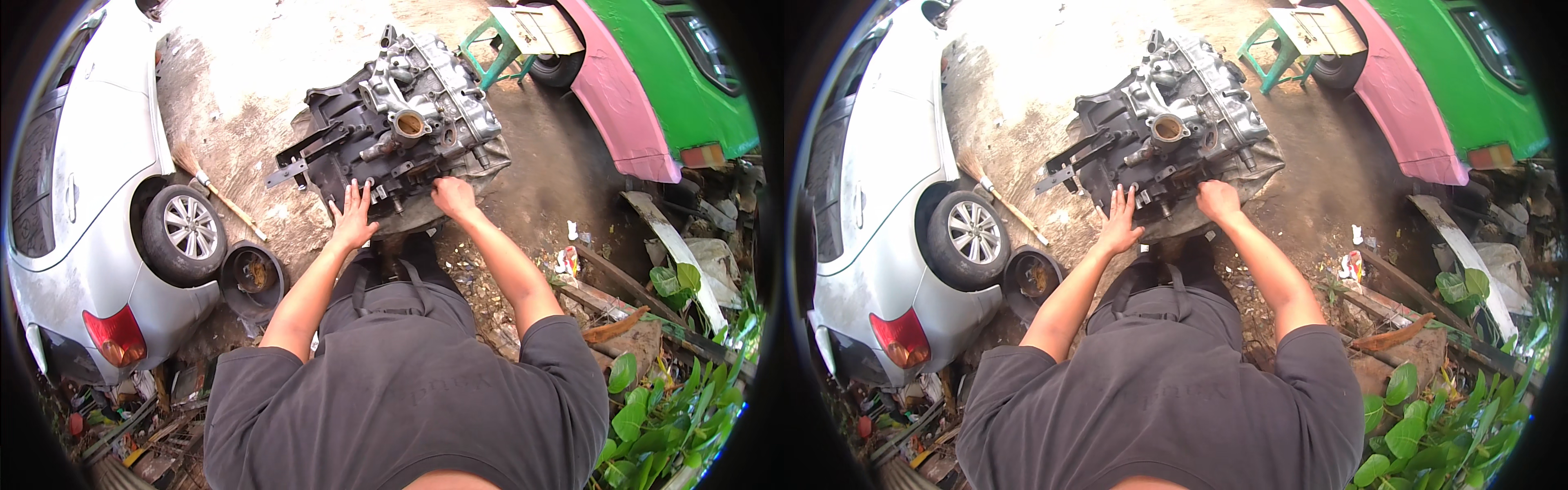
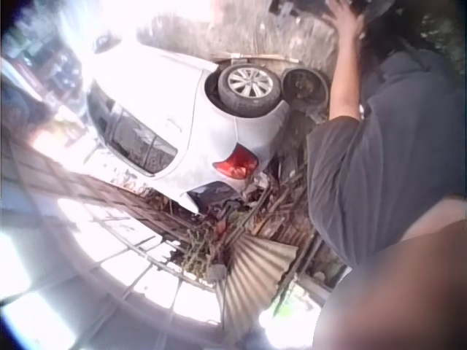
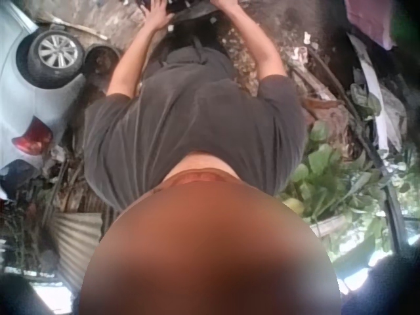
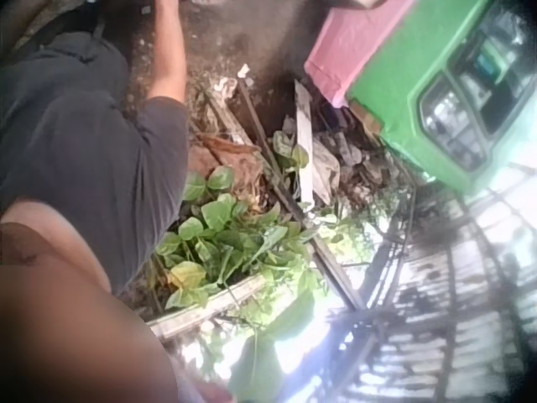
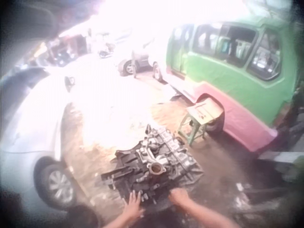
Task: The person uses a wrench to loosen and remove bolts from a car engine block resting on a cloth. They hold the engine steady with one hand while turning the wrench with the other, then place the wrench on a nearby stool.
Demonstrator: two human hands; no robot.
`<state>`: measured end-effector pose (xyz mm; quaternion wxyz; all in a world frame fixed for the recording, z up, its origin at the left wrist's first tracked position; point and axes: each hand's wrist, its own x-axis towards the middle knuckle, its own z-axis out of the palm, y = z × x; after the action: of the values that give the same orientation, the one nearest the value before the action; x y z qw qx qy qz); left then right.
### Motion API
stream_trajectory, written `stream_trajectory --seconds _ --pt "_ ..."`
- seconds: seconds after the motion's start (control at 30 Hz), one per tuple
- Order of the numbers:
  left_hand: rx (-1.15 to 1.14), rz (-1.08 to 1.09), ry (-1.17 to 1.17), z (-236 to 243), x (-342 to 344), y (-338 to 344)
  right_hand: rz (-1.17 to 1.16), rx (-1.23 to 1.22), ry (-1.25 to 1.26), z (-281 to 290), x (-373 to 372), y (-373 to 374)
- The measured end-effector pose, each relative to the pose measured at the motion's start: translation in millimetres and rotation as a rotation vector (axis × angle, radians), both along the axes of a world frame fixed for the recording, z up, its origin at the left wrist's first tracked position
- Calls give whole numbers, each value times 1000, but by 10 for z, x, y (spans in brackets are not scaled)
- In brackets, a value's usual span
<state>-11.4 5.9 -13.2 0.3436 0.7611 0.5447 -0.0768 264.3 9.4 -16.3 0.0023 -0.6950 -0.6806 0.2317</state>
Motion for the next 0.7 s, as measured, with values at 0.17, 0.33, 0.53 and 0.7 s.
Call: stream_trajectory --seconds 0.17,0.33,0.53,0.7 --pt "4 -16 -46 2 -48 10 -226 -35 267 245 -606 -172" --pt "7 -53 -78 18 -136 40 -259 -56 267 165 -1121 -512" --pt "33 -98 -97 13 -224 83 -816 -345 881 -140 -1061 -474" --pt "35 -126 -115 30 -284 121 -1028 -358 1013 -270 -1095 -480"
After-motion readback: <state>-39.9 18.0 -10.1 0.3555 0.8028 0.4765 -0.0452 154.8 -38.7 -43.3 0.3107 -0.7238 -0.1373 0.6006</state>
